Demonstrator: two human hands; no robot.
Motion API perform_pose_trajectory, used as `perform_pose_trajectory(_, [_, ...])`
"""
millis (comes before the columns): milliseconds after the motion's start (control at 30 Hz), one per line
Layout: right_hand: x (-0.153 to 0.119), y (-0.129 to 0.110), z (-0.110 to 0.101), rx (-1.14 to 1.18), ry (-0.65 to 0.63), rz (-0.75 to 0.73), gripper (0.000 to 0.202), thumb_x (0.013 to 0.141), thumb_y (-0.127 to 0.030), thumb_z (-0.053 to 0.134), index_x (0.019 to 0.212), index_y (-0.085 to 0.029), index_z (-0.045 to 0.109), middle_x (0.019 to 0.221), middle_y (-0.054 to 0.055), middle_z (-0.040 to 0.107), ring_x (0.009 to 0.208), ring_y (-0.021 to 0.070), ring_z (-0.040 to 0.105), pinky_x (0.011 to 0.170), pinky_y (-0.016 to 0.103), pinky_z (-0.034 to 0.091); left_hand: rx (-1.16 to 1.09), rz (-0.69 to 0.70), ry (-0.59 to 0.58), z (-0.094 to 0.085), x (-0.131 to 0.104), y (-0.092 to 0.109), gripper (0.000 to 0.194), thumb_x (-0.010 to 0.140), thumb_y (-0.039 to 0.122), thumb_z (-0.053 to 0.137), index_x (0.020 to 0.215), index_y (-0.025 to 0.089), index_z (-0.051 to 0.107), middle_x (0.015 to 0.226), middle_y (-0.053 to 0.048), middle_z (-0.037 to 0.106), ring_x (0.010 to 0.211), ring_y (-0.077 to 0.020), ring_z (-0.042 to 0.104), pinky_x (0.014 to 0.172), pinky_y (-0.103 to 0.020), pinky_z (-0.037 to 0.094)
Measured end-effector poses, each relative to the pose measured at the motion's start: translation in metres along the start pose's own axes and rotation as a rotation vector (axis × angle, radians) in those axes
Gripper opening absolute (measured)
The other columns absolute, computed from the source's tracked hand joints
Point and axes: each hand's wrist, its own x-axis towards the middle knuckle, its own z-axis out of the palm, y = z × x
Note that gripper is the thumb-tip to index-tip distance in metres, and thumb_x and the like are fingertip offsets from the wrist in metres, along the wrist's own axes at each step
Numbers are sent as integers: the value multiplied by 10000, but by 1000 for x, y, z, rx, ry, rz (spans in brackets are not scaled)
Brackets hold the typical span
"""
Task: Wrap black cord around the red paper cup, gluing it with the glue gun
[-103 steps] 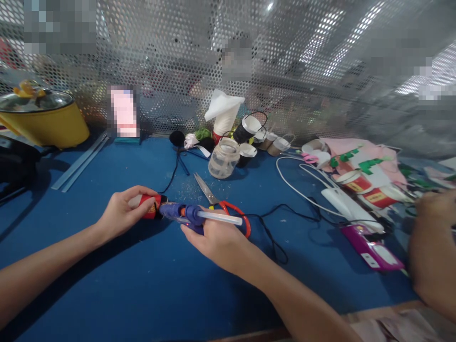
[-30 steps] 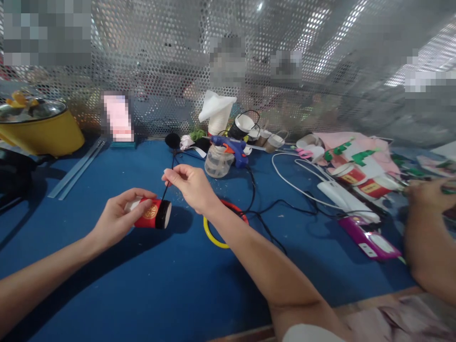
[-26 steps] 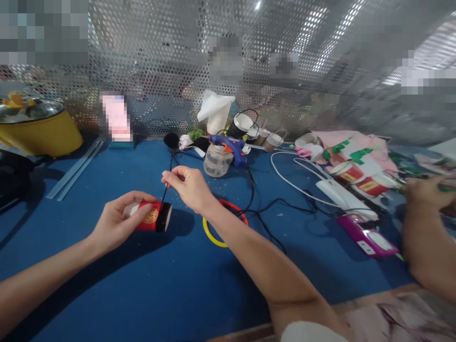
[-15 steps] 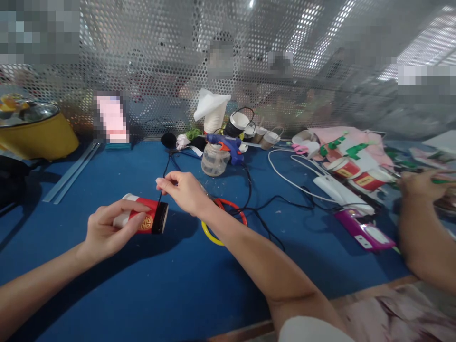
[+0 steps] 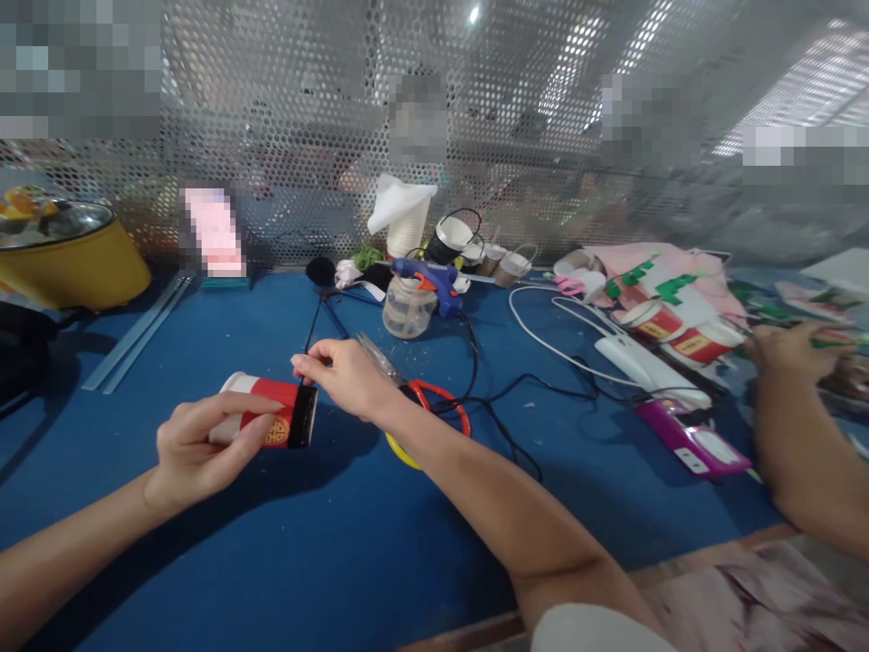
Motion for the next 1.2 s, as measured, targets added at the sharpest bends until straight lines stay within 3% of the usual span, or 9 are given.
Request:
perform_pose_trajectory(433, [-1, 0, 2, -78, -55, 9, 267, 760, -367, 477, 632, -151, 569, 526, -25, 501, 470, 80, 379, 466, 220, 282, -5, 110, 31, 0, 0, -1, 116, 710, 129, 536, 777, 199, 599, 501, 37, 614, 345, -57, 469, 370, -165, 395])
perform_pose_trajectory(733, [-1, 0, 3, -34, -75, 51, 260, 742, -373, 501, 622, -154, 571, 510, -37, 474, 469, 78, 364, 464, 219, 273, 41, 156, 27, -1, 2, -1, 110, 708, 145, 530, 758, 198, 612, 448, 51, 581, 329, -52, 454, 369, -155, 388])
perform_pose_trajectory(967, [1, 0, 3, 87, -78, 57, 312, 739, -444, 501, 659, -155, 588, 586, -10, 547, 528, 92, 454, 519, 225, 344, 27, 204, 35, -2, 2, -1, 145, 701, 118, 551, 815, 185, 610, 447, 46, 572, 343, -59, 462, 381, -165, 394])
perform_pose_trajectory(1067, [-2, -7, 0, 188, -33, 136, 401, 756, -525, 435, 724, -162, 601, 700, 28, 602, 602, 110, 519, 545, 231, 397, 38, 213, 41, -2, 1, -4, 196, 703, 123, 563, 885, 188, 598, 602, 4, 656, 442, -82, 546, 452, -180, 447])
perform_pose_trajectory(1200, [-16, -15, -5, 473, -207, 266, 502, 760, -599, 340, 834, -171, 593, 747, 63, 623, 594, 131, 553, 534, 280, 472, 64, 134, 38, 0, 1, -8, 227, 723, 158, 561, 950, 175, 576, 786, -53, 684, 609, -128, 617, 587, -220, 494])
